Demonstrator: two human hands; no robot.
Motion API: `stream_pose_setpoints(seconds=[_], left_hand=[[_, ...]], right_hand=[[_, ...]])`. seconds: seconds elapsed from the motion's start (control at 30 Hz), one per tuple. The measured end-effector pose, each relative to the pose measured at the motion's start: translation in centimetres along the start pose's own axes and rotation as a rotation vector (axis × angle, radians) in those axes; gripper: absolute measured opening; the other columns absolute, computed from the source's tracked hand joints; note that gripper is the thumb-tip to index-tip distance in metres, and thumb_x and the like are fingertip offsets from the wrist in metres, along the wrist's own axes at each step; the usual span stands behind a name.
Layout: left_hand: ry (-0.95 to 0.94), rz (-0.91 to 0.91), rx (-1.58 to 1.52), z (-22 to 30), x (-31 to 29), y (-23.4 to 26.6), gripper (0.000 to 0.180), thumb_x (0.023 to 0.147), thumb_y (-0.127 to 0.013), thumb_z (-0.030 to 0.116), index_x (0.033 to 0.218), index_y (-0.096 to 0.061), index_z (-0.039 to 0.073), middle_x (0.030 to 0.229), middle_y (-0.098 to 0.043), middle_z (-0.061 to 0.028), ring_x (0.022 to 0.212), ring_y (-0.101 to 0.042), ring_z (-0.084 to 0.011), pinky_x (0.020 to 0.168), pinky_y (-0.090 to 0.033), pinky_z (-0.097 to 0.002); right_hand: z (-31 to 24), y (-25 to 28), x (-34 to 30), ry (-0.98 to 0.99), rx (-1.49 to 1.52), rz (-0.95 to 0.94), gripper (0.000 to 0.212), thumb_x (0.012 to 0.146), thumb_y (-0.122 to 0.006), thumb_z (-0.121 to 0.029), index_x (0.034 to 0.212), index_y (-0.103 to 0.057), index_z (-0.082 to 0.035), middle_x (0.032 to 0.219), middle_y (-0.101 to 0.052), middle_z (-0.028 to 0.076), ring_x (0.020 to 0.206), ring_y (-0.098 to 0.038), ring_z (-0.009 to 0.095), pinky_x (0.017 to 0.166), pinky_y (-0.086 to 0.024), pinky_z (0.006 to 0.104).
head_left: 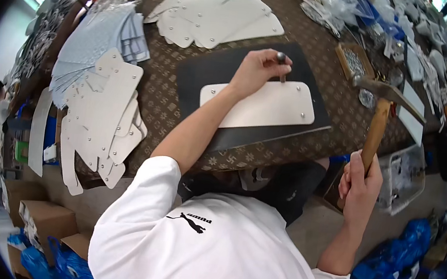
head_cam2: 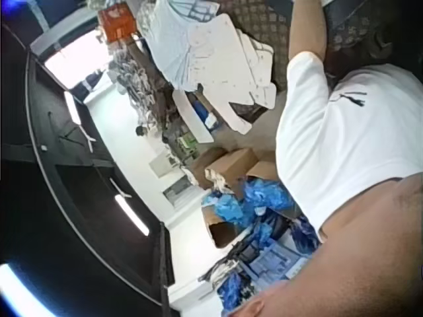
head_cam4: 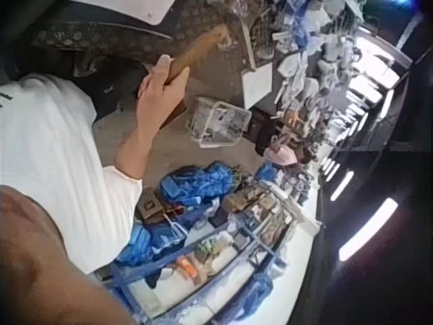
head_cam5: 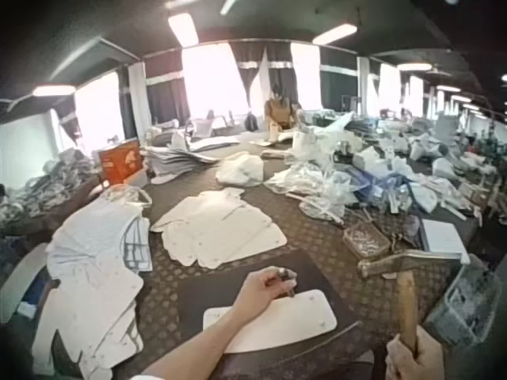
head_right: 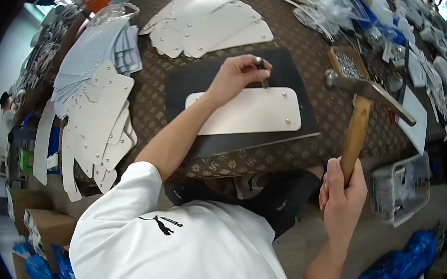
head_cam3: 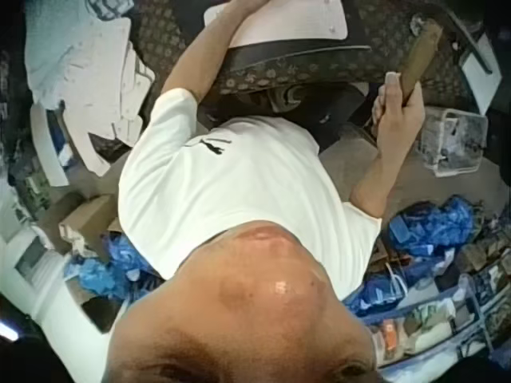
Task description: Manually assembling white packaging boards by hammering metal rivets into designated spots.
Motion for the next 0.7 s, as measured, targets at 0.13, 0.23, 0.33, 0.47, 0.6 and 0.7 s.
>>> stream_pose_setpoints(seconds=[0.13,0.23,0.33,0.47,0.6,0.7], left_hand=[[0.020,-0.055,-0.024,-3.4,3.4,-3.4,0.015,0.092,-0.074,0.006,0.104,-0.072,-0.003,0.085,-0.070,-0.0042,0.076,-0.064,-0.0097,0.075,-0.053,-0.0265],[0.074,-0.135,0.021,-5.3,3.9,-5.5,0.014,0.094,-0.072,0.007,0.106,-0.071,-0.001,0.087,-0.070,-0.0040,0.079,-0.065,-0.0097,0.077,-0.053,-0.0263],[0.086,-0.163,0.073,-6.1,4.0,-6.2,0.015,0.094,-0.072,0.008,0.106,-0.072,-0.001,0.088,-0.071,-0.0039,0.079,-0.065,-0.0090,0.077,-0.053,-0.0261],[0.064,-0.158,0.122,-6.4,3.6,-6.5,0.017,0.093,-0.075,0.009,0.105,-0.073,-0.002,0.089,-0.073,-0.0042,0.078,-0.064,-0.0085,0.076,-0.053,-0.0262],[0.043,-0.145,0.142,-6.1,3.0,-6.2,0.016,0.095,-0.072,0.008,0.107,-0.072,-0.002,0.091,-0.072,-0.0045,0.080,-0.065,-0.0099,0.078,-0.054,-0.0271],[0.024,-0.125,0.153,-5.5,2.4,-6.3,0.016,0.094,-0.072,0.008,0.106,-0.072,-0.002,0.091,-0.072,-0.0046,0.080,-0.065,-0.0101,0.077,-0.054,-0.0272]], right_hand=[[1.2,3.1,0.6,-0.037,0.046,0.077,0.023,0.106,-0.059,-0.028,0.098,-0.053,-0.007,0.068,-0.044,-0.004,0.048,-0.039,0.001,0.042,-0.030,0.0196],[2.5,4.2,1.0,-0.073,0.039,0.097,0.023,0.105,-0.059,-0.029,0.100,-0.054,-0.007,0.068,-0.044,-0.004,0.048,-0.039,0.001,0.042,-0.030,0.0195],[2.9,4.1,1.8,-0.081,-0.013,0.079,0.023,0.105,-0.059,-0.029,0.101,-0.055,-0.006,0.068,-0.044,-0.004,0.048,-0.039,0.002,0.042,-0.030,0.0194],[-0.5,3.5,3.6,0.069,-0.155,0.073,0.024,0.106,-0.059,-0.028,0.096,-0.055,-0.006,0.067,-0.046,-0.003,0.048,-0.041,0.002,0.041,-0.030,0.0194],[-9.2,3.9,3.9,0.430,0.009,0.218,0.029,0.106,-0.058,-0.030,0.088,-0.055,-0.007,0.065,-0.048,-0.002,0.048,-0.044,0.005,0.042,-0.033,0.0209],[-10.4,0.8,5.1,0.569,0.503,-0.135,0.022,0.105,-0.057,-0.024,0.094,-0.056,-0.006,0.063,-0.047,-0.002,0.047,-0.043,0.006,0.041,-0.032,0.0233]])
Point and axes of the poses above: each hand's wrist, its own x-axis towards the middle knuckle, its own y-axis out of the back of the hand, z = x × y, the point moved 10 cm from there along x, towards the middle knuckle
